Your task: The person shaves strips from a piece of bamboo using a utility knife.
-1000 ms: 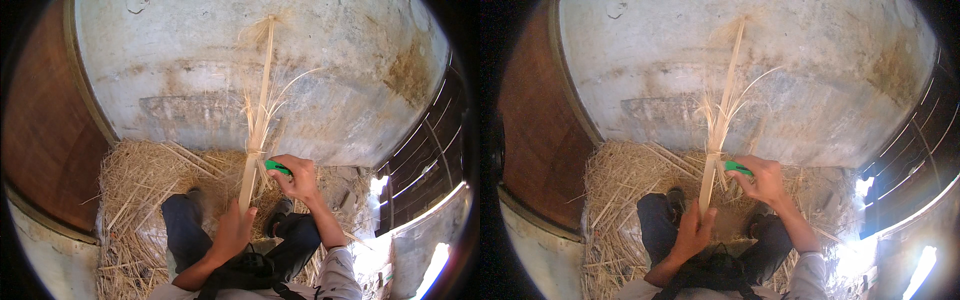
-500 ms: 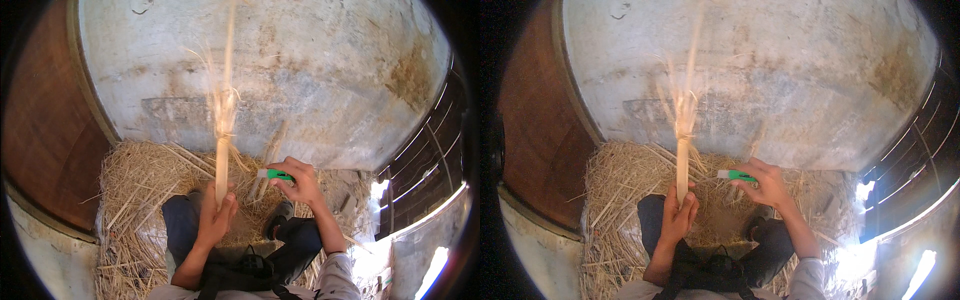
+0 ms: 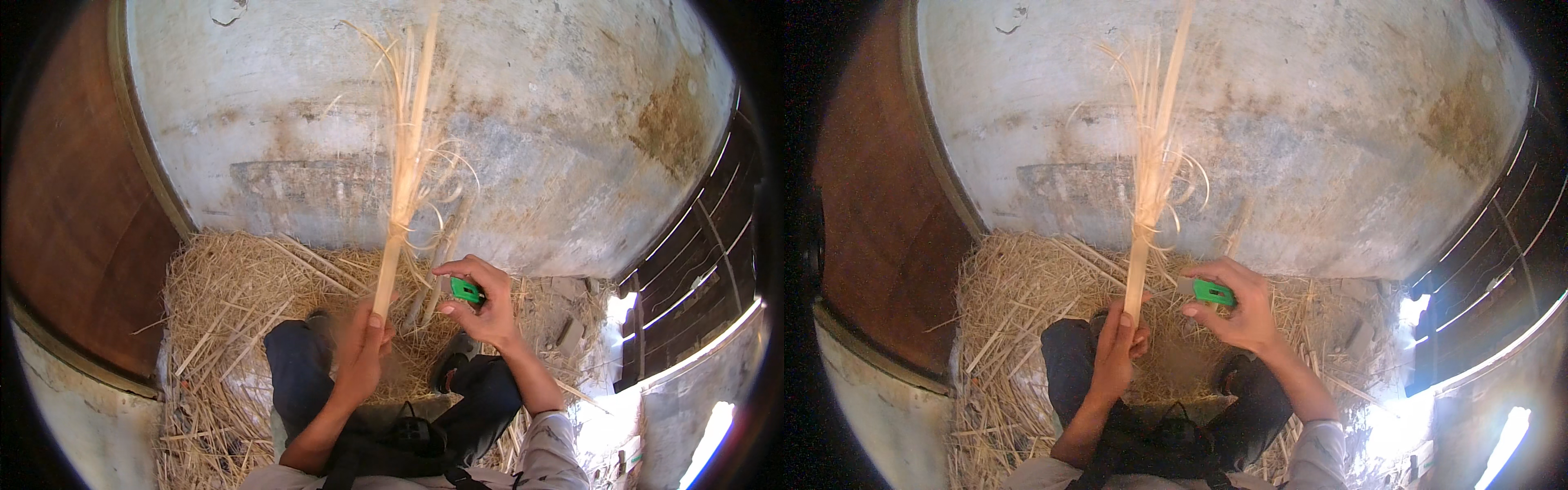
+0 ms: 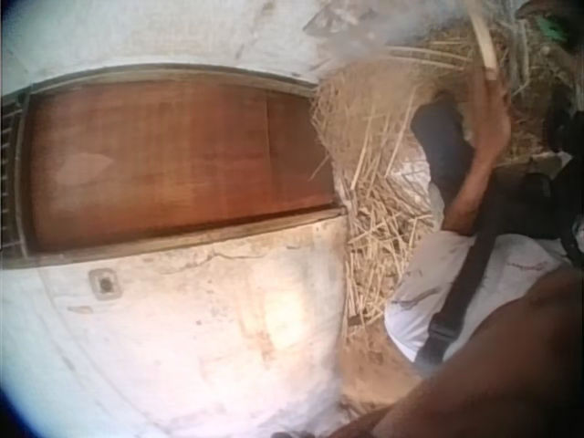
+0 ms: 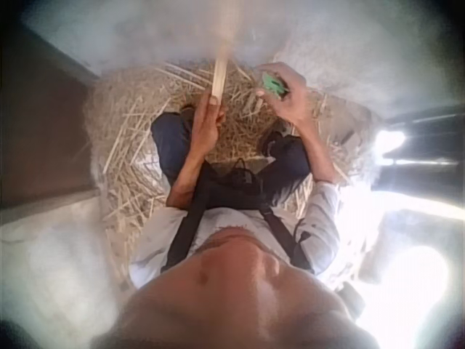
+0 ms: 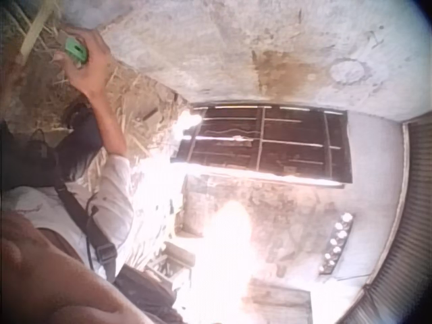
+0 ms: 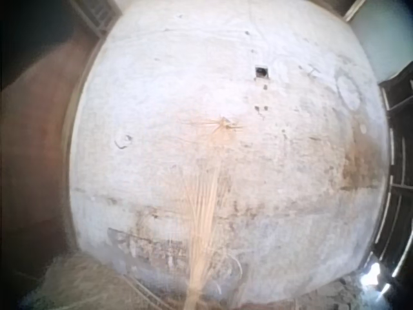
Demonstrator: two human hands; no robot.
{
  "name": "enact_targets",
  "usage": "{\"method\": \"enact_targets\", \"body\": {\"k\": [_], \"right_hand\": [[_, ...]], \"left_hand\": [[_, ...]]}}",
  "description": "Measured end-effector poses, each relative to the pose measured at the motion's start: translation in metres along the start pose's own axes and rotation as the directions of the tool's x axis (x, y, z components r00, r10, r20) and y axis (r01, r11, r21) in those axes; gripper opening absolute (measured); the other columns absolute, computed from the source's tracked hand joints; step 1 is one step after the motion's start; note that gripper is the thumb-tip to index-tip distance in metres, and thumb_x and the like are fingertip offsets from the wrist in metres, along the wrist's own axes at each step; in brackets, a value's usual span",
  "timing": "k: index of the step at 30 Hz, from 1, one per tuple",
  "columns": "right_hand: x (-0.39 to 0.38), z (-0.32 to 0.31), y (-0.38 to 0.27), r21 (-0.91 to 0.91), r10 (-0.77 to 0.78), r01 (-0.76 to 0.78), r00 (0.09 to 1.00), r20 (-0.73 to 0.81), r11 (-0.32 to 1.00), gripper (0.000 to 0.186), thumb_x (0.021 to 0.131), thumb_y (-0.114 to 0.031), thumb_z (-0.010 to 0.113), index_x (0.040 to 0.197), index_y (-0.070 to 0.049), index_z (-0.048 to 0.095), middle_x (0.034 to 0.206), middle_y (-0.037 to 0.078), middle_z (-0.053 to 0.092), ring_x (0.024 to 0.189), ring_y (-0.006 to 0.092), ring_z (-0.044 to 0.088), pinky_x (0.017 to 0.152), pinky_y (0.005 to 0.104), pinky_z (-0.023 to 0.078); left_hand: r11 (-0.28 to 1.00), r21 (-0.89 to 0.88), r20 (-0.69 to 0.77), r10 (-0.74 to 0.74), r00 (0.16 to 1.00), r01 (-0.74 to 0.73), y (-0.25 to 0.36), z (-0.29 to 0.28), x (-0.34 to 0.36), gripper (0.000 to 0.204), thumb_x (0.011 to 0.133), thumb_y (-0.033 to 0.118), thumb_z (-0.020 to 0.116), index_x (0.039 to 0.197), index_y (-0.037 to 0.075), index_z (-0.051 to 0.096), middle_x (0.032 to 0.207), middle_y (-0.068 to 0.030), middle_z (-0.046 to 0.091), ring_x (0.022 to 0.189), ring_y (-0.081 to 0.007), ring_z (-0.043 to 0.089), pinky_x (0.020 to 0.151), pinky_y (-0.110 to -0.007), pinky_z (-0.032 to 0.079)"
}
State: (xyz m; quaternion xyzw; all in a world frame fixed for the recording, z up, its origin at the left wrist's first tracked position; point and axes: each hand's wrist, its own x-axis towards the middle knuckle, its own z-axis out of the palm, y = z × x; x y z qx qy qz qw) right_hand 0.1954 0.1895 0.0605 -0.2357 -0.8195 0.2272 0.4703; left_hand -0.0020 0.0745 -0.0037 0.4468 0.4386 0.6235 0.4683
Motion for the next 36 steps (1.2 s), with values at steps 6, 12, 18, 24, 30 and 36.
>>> {"method": "enact_targets", "body": {"k": [6, 12, 18, 24, 30, 36], "right_hand": [[0.0, 0.003, 0.0, 0.006, 0.094, -0.094, 0.995, -0.023, 0.996, 0.035, 0.086, -0.021, 0.093, 0.114, -0.005, 0.079, 0.088, 0.008, 0.074, 0.075, 0.0184, 0.07, 0.072, 0.033, 0.054], [-0.002, 0.005, -0.01, 0.071, 0.274, -0.271, 0.961, -0.038, 0.96, 0.027, 0.09, -0.019, 0.091, 0.107, -0.002, 0.077, 0.07, -0.001, 0.061, 0.064, 0.007, 0.054, 0.061, 0.0276, 0.046], [-0.002, 0.006, -0.001, 0.13, 0.354, -0.348, 0.935, -0.024, 0.928, 0.024, 0.092, -0.016, 0.088, 0.095, 0.0, 0.07, 0.074, 0.0, 0.062, 0.069, 0.004, 0.052, 0.061, 0.0258, 0.044], [-0.004, 0.0, 0.006, -0.021, 0.076, -0.076, 0.997, 0.02, 0.997, 0.027, 0.093, -0.02, 0.085, 0.111, -0.002, 0.075, 0.089, 0.012, 0.073, 0.074, 0.0219, 0.072, 0.07, 0.0345, 0.056], [-0.014, -0.006, 0.018, -0.192, -0.065, 0.082, 0.993, 0.094, 0.978, 0.035, 0.095, -0.031, 0.083, 0.113, -0.001, 0.075, 0.088, 0.014, 0.073, 0.074, 0.0301, 0.072, 0.068, 0.0374, 0.056], [-0.014, -0.002, 0.015, -0.245, -0.131, 0.127, 0.991, -0.001, 0.961, 0.027, 0.088, -0.022, 0.086, 0.103, -0.001, 0.079, 0.088, 0.014, 0.077, 0.07, 0.0302, 0.074, 0.065, 0.0371, 0.058]], "left_hand": [[0.966, 0.254, 0.043, 0.037, 0.998, -0.047, -0.003, 0.01, -0.009, 0.043, 0.117, 0.028, 0.045, 0.152, 0.003, 0.048, 0.104, -0.0078, 0.056, 0.09, -0.0164, 0.053, 0.085, -0.036, 0.048], [0.89, 0.444, 0.082, 0.079, 0.993, -0.108, -0.007, 0.016, -0.01, 0.042, 0.115, 0.026, 0.048, 0.147, -0.001, 0.042, 0.111, -0.0216, 0.064, 0.098, -0.0346, 0.067, 0.088, -0.047, 0.05], [0.868, 0.496, 0.099, -0.064, 0.993, 0.007, 0.014, 0.022, -0.003, 0.036, 0.116, 0.035, 0.049, 0.128, 0.001, 0.051, 0.09, -0.021, 0.065, 0.083, -0.0424, 0.068, 0.079, -0.051, 0.05], [0.922, 0.384, 0.069, 0.033, 0.997, -0.057, -0.001, 0.014, 0.0, 0.035, 0.118, 0.037, 0.047, 0.103, 0.006, 0.054, 0.073, 0.001, 0.046, 0.06, -0.0099, 0.042, 0.056, -0.032, 0.037], [0.949, 0.3, 0.121, -0.142, 0.982, 0.1, 0.008, 0.01, -0.006, 0.04, 0.117, 0.038, 0.046, 0.105, 0.002, 0.055, 0.075, -0.0106, 0.058, 0.067, -0.0234, 0.057, 0.066, -0.042, 0.045], [0.941, 0.334, 0.155, -0.113, 0.981, 0.056, 0.004, 0.008, -0.01, 0.04, 0.118, 0.036, 0.044, 0.102, 0.001, 0.055, 0.069, -0.0111, 0.055, 0.061, -0.0245, 0.054, 0.063, -0.044, 0.043]]}}
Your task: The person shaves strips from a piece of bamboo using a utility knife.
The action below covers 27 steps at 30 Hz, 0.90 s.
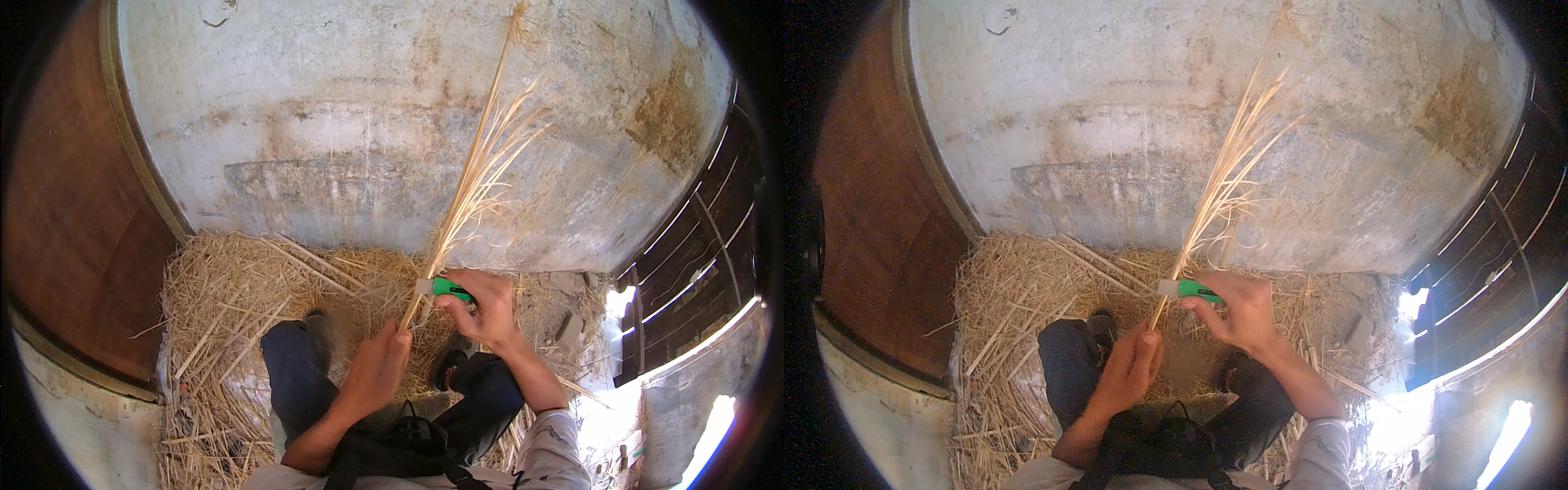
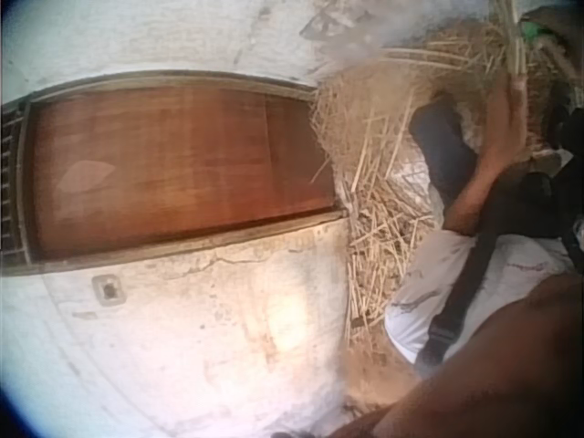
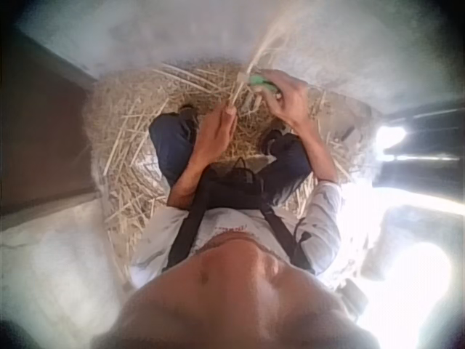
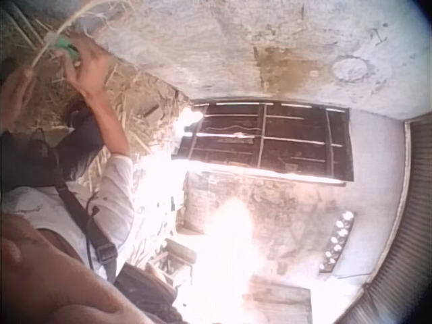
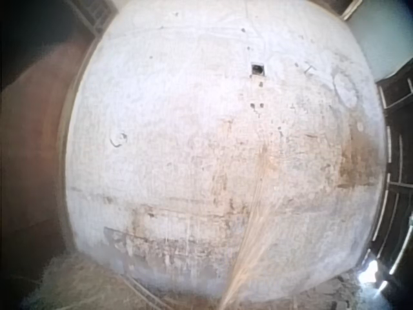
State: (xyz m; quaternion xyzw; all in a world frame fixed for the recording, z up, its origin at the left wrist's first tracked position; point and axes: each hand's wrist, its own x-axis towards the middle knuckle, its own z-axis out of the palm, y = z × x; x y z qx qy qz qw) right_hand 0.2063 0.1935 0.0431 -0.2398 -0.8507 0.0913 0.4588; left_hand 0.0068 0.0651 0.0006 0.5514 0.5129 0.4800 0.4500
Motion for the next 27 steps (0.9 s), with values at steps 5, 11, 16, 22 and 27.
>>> {"method": "enact_targets", "body": {"k": [5, 11, 16, 22, 27], "right_hand": [[0.001, -0.006, -0.003, -0.05, 0.003, -0.001, 0.999, 0.041, 0.999, 0.031, 0.085, -0.024, 0.09, 0.105, -0.003, 0.08, 0.089, 0.014, 0.079, 0.071, 0.0296, 0.077, 0.065, 0.0375, 0.06], [0.002, -0.007, -0.005, -0.079, -0.055, 0.054, 0.998, -0.003, 0.995, 0.034, 0.084, -0.027, 0.093, 0.107, -0.005, 0.081, 0.084, 0.012, 0.079, 0.067, 0.028, 0.076, 0.06, 0.0367, 0.058], [0.006, -0.005, -0.005, -0.145, -0.054, 0.051, 0.998, -0.014, 0.988, 0.031, 0.083, -0.026, 0.092, 0.104, -0.005, 0.082, 0.084, 0.013, 0.079, 0.067, 0.0281, 0.076, 0.06, 0.036, 0.058], [0.005, 0.0, -0.005, -0.147, -0.025, 0.019, 0.999, -0.037, 0.989, 0.029, 0.083, -0.023, 0.092, 0.102, -0.004, 0.081, 0.083, 0.013, 0.077, 0.067, 0.0285, 0.075, 0.061, 0.0356, 0.057], [0.008, -0.004, -0.005, -0.204, -0.033, 0.024, 0.999, -0.043, 0.979, 0.025, 0.089, -0.028, 0.088, 0.102, -0.007, 0.082, 0.08, 0.012, 0.077, 0.064, 0.0267, 0.074, 0.058, 0.0363, 0.056]], "left_hand": [[0.998, 0.011, -0.047, 0.065, 0.997, -0.065, 0.007, 0.002, -0.005, 0.039, 0.119, 0.034, 0.043, 0.096, 0.004, 0.054, 0.067, 0.0009, 0.045, 0.058, -0.0105, 0.04, 0.056, -0.034, 0.033], [0.99, 0.083, -0.01, 0.116, 0.993, -0.115, 0.007, -0.002, -0.007, 0.03, 0.117, 0.026, 0.048, 0.103, -0.001, 0.053, 0.067, -0.0204, 0.054, 0.059, -0.0401, 0.057, 0.058, -0.048, 0.039], [0.961, 0.207, -0.083, 0.203, 0.976, -0.182, 0.008, 0.002, -0.009, 0.029, 0.117, 0.024, 0.048, 0.101, 0.0, 0.054, 0.066, -0.017, 0.051, 0.057, -0.0345, 0.053, 0.056, -0.046, 0.038], [0.95, 0.262, -0.133, 0.212, 0.968, -0.172, 0.004, 0.006, -0.013, 0.032, 0.117, 0.026, 0.046, 0.1, 0.0, 0.053, 0.068, -0.0173, 0.048, 0.055, -0.0371, 0.048, 0.056, -0.046, 0.038], [0.948, 0.293, -0.15, 0.17, 0.974, -0.121, 0.002, 0.012, -0.02, 0.034, 0.118, 0.029, 0.046, 0.1, 0.0, 0.052, 0.069, -0.0199, 0.047, 0.056, -0.0399, 0.047, 0.057, -0.048, 0.039]]}}
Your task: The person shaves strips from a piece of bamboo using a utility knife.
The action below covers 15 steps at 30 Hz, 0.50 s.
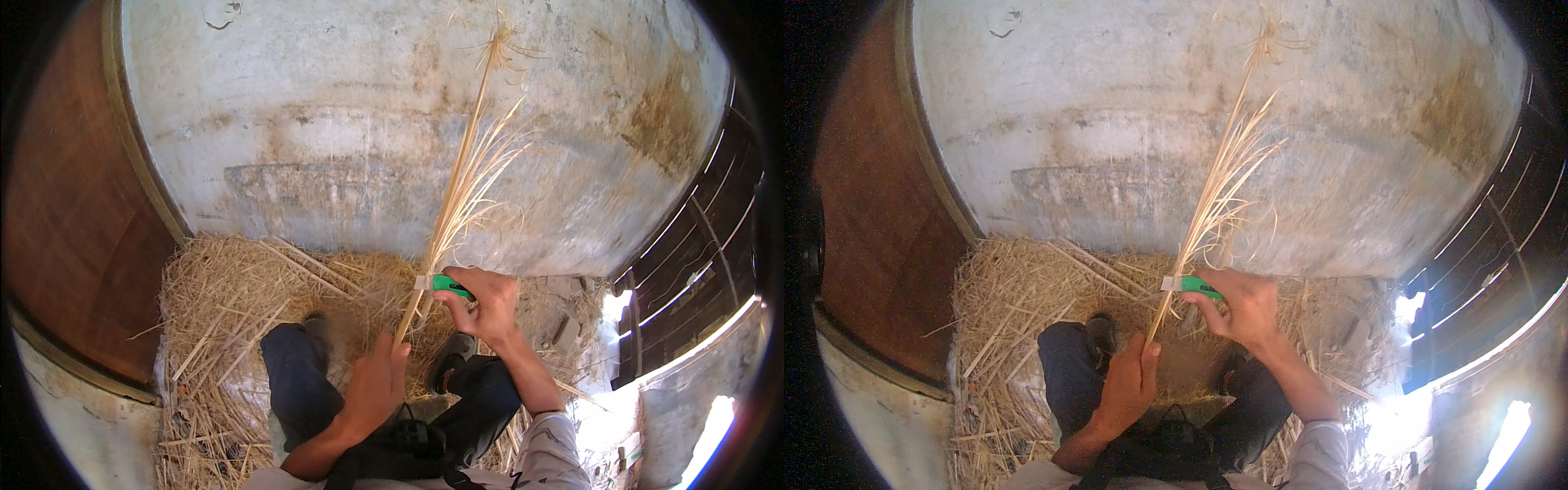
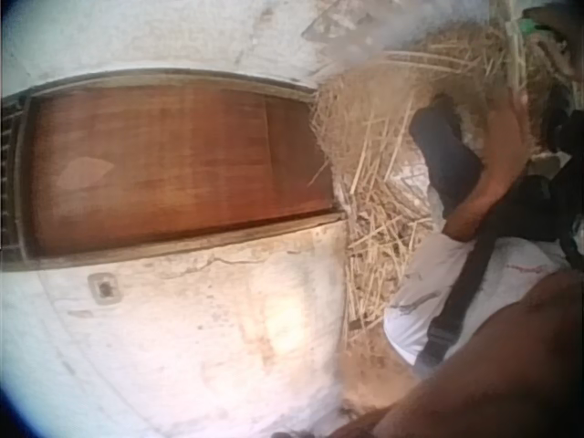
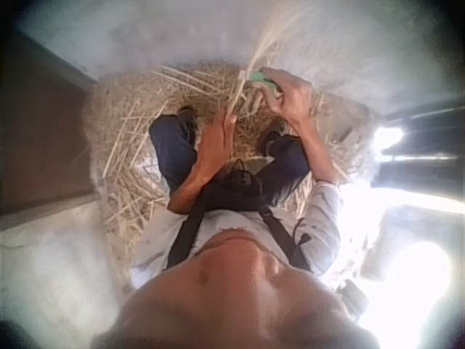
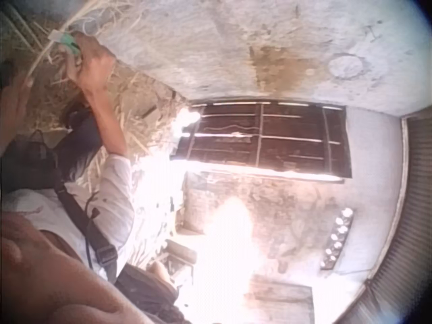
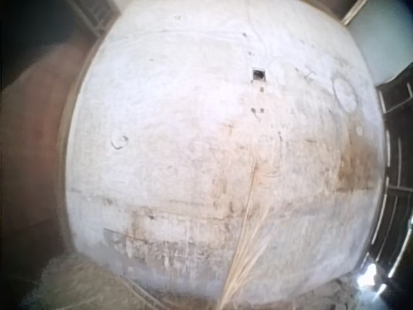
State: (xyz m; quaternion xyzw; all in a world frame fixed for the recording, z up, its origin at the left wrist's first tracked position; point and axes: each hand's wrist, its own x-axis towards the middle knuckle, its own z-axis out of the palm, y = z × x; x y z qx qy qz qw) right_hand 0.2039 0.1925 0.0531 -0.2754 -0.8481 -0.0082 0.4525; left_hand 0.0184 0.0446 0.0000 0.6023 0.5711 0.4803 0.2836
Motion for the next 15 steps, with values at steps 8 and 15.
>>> {"method": "enact_targets", "body": {"k": [8, 15], "right_hand": [[0.002, -0.007, 0.009, 0.435, 0.264, -0.436, 0.877, 0.402, 0.788, 0.042, 0.097, -0.04, 0.079, 0.104, 0.001, 0.077, 0.08, 0.014, 0.072, 0.065, 0.0246, 0.068, 0.064, 0.0345, 0.053], [-0.009, 0.004, -0.002, 0.257, 0.038, -0.079, 0.986, 0.16, 0.963, 0.028, 0.089, -0.025, 0.088, 0.105, -0.004, 0.079, 0.096, 0.014, 0.08, 0.077, 0.0294, 0.078, 0.068, 0.0369, 0.061]], "left_hand": [[0.992, -0.123, 0.009, -0.021, 1.0, 0.022, 0.005, -0.012, 0.005, 0.035, 0.117, 0.032, 0.048, 0.101, 0.001, 0.051, 0.066, -0.015, 0.048, 0.054, -0.0342, 0.053, 0.056, -0.046, 0.039], [0.995, -0.097, -0.03, -0.024, 0.999, 0.021, 0.013, -0.013, 0.009, 0.035, 0.117, 0.032, 0.048, 0.1, 0.002, 0.051, 0.065, -0.0137, 0.049, 0.054, -0.0303, 0.055, 0.056, -0.045, 0.04]]}}
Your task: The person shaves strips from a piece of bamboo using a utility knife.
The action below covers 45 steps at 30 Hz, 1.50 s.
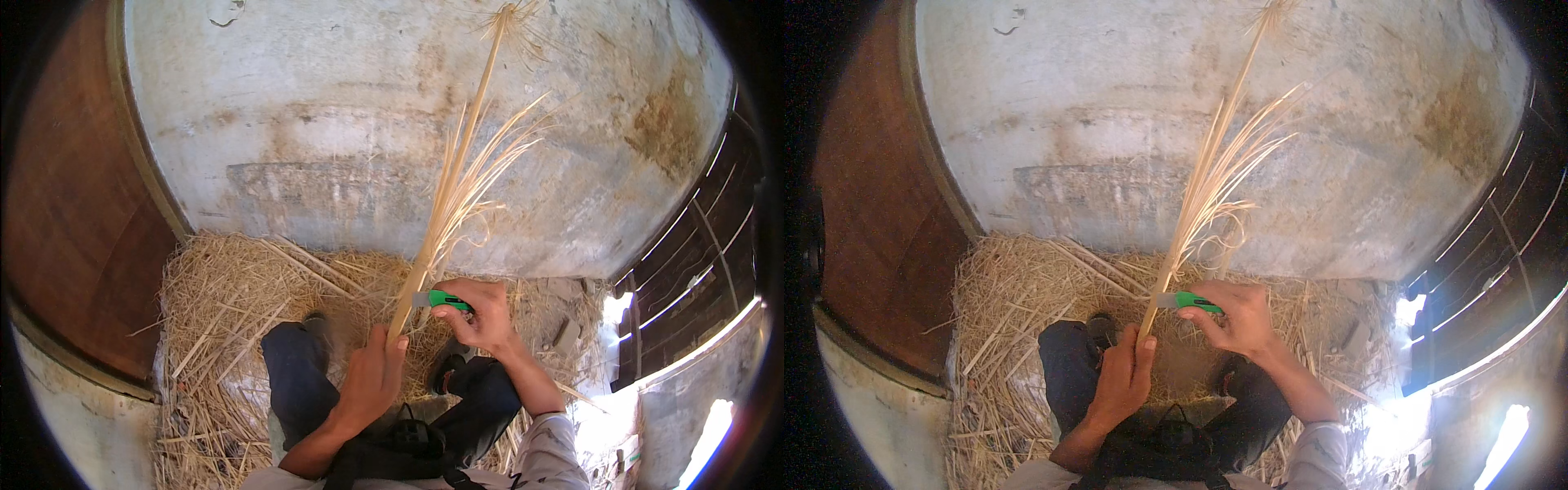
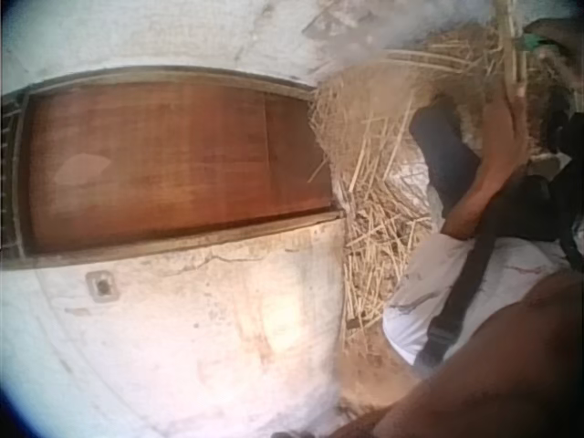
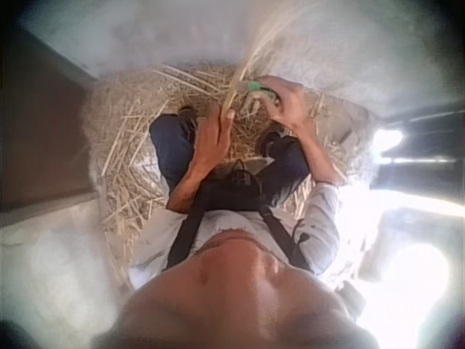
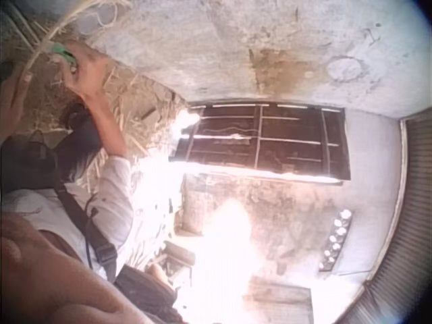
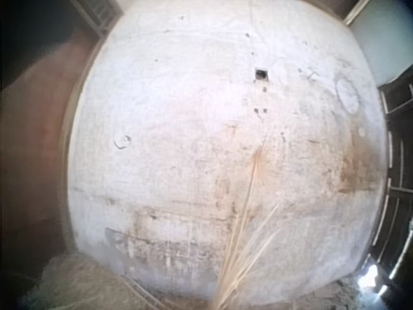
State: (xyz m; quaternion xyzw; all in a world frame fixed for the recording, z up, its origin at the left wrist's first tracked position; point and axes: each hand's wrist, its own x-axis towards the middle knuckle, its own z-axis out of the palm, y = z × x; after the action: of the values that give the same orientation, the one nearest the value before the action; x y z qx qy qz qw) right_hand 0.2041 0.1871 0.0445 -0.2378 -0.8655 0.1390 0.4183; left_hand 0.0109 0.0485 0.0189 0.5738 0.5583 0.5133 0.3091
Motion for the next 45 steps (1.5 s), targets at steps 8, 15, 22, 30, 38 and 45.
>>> {"method": "enact_targets", "body": {"k": [8, 15, 22, 30, 38, 45], "right_hand": [[-0.001, -0.003, -0.004, -0.106, -0.04, 0.038, 0.999, -0.02, 0.994, 0.031, 0.085, -0.028, 0.092, 0.104, -0.007, 0.08, 0.094, 0.011, 0.081, 0.074, 0.0264, 0.079, 0.063, 0.0356, 0.061], [0.003, -0.004, -0.011, -0.176, -0.06, 0.048, 0.996, -0.064, 0.983, 0.032, 0.084, -0.029, 0.093, 0.104, -0.007, 0.081, 0.09, 0.009, 0.081, 0.067, 0.025, 0.076, 0.06, 0.0348, 0.059], [0.003, 0.0, -0.004, -0.225, -0.104, 0.08, 0.99, -0.098, 0.971, 0.03, 0.084, -0.03, 0.093, 0.102, -0.009, 0.081, 0.09, 0.008, 0.081, 0.066, 0.0248, 0.075, 0.059, 0.0343, 0.057], [0.011, -0.007, -0.002, -0.243, -0.086, 0.047, 0.984, -0.154, 0.969, 0.026, 0.091, -0.028, 0.087, 0.103, -0.006, 0.081, 0.084, 0.01, 0.079, 0.064, 0.0252, 0.073, 0.061, 0.0355, 0.056], [0.011, -0.008, 0.016, 0.366, 0.346, -0.444, 0.888, 0.302, 0.818, 0.026, 0.101, -0.027, 0.076, 0.108, -0.003, 0.08, 0.086, 0.015, 0.075, 0.068, 0.0236, 0.071, 0.062, 0.0357, 0.052], [0.001, 0.007, -0.003, -0.061, -0.101, 0.102, 0.995, 0.014, 0.993, 0.025, 0.088, -0.025, 0.088, 0.107, -0.01, 0.08, 0.095, 0.008, 0.08, 0.074, 0.0255, 0.077, 0.063, 0.0351, 0.06]], "left_hand": [[0.996, 0.041, 0.027, 0.075, 0.997, -0.076, -0.006, 0.002, -0.003, 0.033, 0.117, 0.028, 0.048, 0.098, 0.002, 0.049, 0.064, -0.0156, 0.046, 0.052, -0.0329, 0.053, 0.053, -0.046, 0.039], [0.993, 0.074, -0.011, 0.094, 0.995, -0.093, -0.005, 0.006, -0.004, 0.031, 0.117, 0.026, 0.048, 0.099, 0.001, 0.049, 0.066, -0.0178, 0.046, 0.053, -0.0379, 0.052, 0.054, -0.047, 0.039], [0.995, 0.082, 0.012, 0.055, 0.998, -0.056, -0.005, 0.007, -0.009, 0.027, 0.115, 0.023, 0.054, 0.102, 0.0, 0.048, 0.068, -0.0253, 0.052, 0.064, -0.0516, 0.057, 0.055, -0.053, 0.041], [0.996, 0.087, 0.025, 0.027, 0.999, -0.029, -0.009, 0.011, -0.014, 0.029, 0.115, 0.024, 0.054, 0.101, 0.0, 0.049, 0.066, -0.0239, 0.052, 0.063, -0.0473, 0.056, 0.054, -0.053, 0.04], [0.997, -0.047, 0.023, -0.055, 0.998, 0.056, -0.008, 0.001, -0.002, 0.035, 0.117, 0.029, 0.047, 0.097, 0.001, 0.051, 0.064, -0.0094, 0.047, 0.052, -0.0204, 0.047, 0.052, -0.041, 0.036], [0.996, -0.062, 0.009, -0.063, 0.998, 0.064, -0.013, -0.003, -0.001, 0.027, 0.116, 0.025, 0.049, 0.106, 0.0, 0.053, 0.067, -0.0224, 0.055, 0.059, -0.0436, 0.059, 0.057, -0.052, 0.04]]}}
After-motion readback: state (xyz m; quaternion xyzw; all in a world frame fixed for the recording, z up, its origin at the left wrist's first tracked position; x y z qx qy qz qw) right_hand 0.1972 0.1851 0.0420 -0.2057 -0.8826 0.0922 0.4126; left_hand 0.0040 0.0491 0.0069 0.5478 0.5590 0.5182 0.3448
